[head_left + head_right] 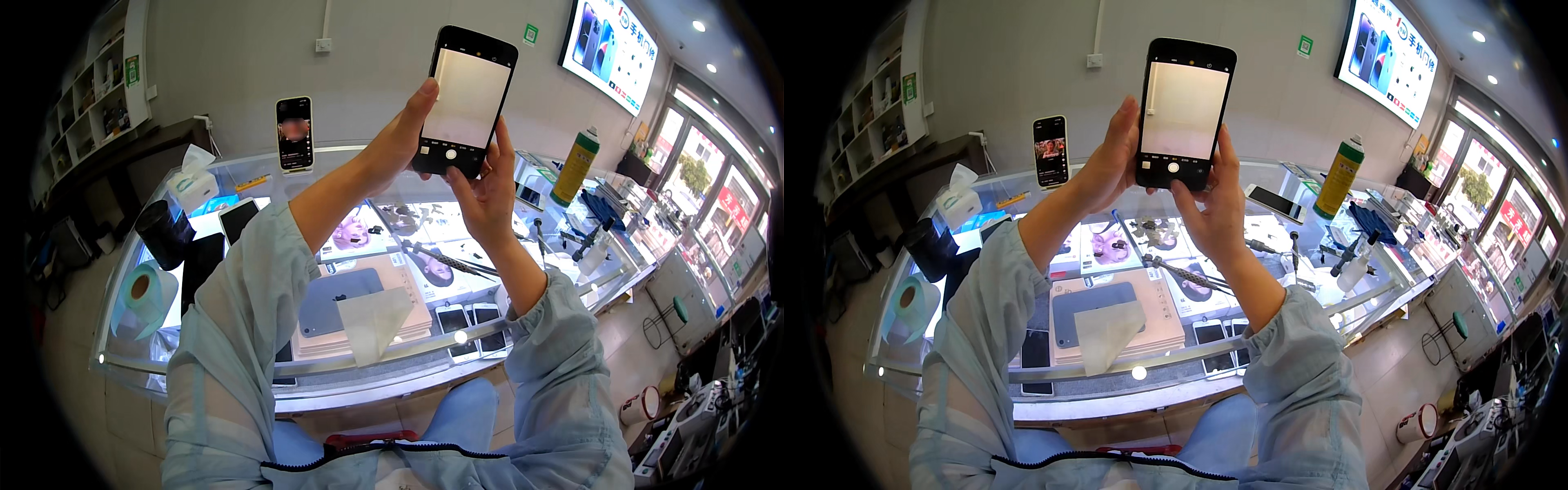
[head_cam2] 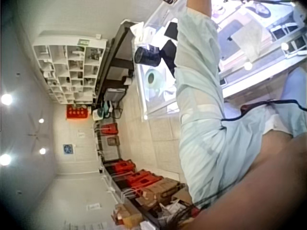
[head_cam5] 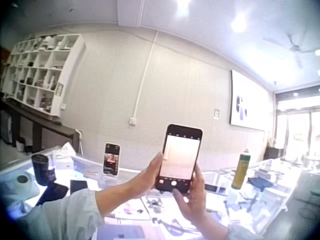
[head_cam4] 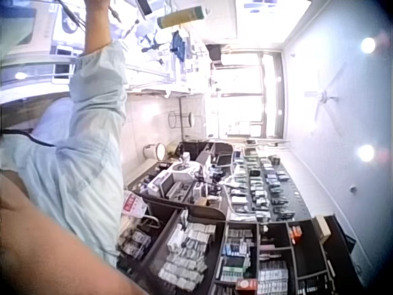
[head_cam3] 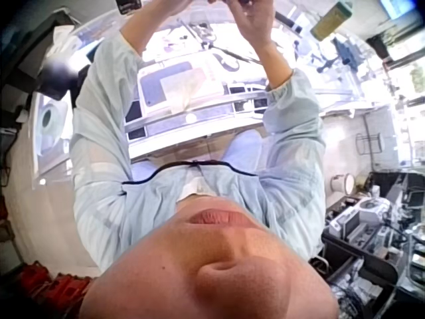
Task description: The person reassembles a disassembled smartphone by connecting internal ribbon cables, securing the display assembly, and fastening screws. They then power on the device and test the camera functionality.
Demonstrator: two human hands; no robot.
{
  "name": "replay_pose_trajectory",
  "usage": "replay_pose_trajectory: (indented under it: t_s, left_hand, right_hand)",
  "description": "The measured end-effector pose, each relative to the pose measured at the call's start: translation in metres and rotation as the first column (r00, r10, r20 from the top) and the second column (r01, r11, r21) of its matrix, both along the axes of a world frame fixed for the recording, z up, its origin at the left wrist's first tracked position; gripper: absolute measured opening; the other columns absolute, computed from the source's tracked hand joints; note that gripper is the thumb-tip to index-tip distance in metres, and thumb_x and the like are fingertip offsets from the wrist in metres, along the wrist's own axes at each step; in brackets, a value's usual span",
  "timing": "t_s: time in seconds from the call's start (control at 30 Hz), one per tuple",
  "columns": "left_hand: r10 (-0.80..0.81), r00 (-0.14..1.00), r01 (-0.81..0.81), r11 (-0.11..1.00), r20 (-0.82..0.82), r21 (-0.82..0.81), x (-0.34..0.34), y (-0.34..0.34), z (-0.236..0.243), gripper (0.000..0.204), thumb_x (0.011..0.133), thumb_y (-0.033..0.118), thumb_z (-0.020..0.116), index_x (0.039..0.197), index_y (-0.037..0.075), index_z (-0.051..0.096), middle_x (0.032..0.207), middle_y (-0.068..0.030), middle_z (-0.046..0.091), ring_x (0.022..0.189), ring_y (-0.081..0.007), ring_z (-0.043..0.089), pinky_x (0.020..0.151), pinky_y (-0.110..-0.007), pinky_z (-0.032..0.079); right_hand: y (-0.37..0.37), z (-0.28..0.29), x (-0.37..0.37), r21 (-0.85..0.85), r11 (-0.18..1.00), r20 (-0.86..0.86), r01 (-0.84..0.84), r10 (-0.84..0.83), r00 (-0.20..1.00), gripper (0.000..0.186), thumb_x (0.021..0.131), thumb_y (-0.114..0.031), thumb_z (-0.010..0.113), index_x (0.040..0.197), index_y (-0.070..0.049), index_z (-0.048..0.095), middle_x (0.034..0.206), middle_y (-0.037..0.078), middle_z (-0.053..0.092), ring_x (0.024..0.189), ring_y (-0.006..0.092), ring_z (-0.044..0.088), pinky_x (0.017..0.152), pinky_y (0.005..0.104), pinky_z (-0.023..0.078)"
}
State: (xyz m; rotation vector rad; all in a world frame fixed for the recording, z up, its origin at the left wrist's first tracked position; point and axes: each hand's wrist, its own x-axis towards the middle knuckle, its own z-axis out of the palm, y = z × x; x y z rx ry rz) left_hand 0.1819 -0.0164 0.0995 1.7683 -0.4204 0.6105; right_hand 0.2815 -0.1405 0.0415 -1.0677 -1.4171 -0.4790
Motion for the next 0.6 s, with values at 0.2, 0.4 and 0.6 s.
replay_pose_trajectory:
  t_s: [0.2,0.4,0.6]
  left_hand:
    - [-0.010,1.000,0.011,0.999,0.025,-0.045,0.0003,-0.0029,-0.0006,0.089,0.078,0.080,0.024,0.118,0.005,0.049,0.082,-0.0073,0.061,0.068,-0.0099,0.061,0.043,-0.019,0.040]
    - [0.025,0.999,-0.022,0.997,0.041,-0.078,0.0006,-0.0042,-0.0008,0.091,0.075,0.083,0.028,0.115,0.004,0.048,0.078,-0.0082,0.058,0.065,-0.0118,0.060,0.043,-0.020,0.041]
    - [0.054,0.997,-0.050,0.997,0.058,-0.055,0.0013,-0.0057,-0.0009,0.093,0.073,0.084,0.027,0.116,0.004,0.048,0.078,-0.0087,0.058,0.067,-0.0133,0.061,0.043,-0.020,0.042]
  right_hand:
    - [-0.0009,-0.0001,0.0015,0.003,1.000,0.016,-0.018,0.018,1.000,0.081,0.080,0.007,0.057,0.144,-0.006,0.009,0.126,0.021,0.046,0.108,0.0256,0.056,0.081,0.0314,0.054]
    - [0.0009,-0.0004,0.0010,0.013,0.999,-0.001,-0.048,0.048,0.999,0.080,0.081,0.007,0.056,0.144,-0.006,0.010,0.127,0.022,0.045,0.110,0.0261,0.055,0.082,0.0309,0.054]
    - [-0.0005,0.0004,0.0010,0.005,0.999,-0.008,-0.047,0.047,0.999,0.079,0.081,0.005,0.057,0.144,-0.006,0.010,0.126,0.022,0.046,0.110,0.0264,0.055,0.082,0.0309,0.054]
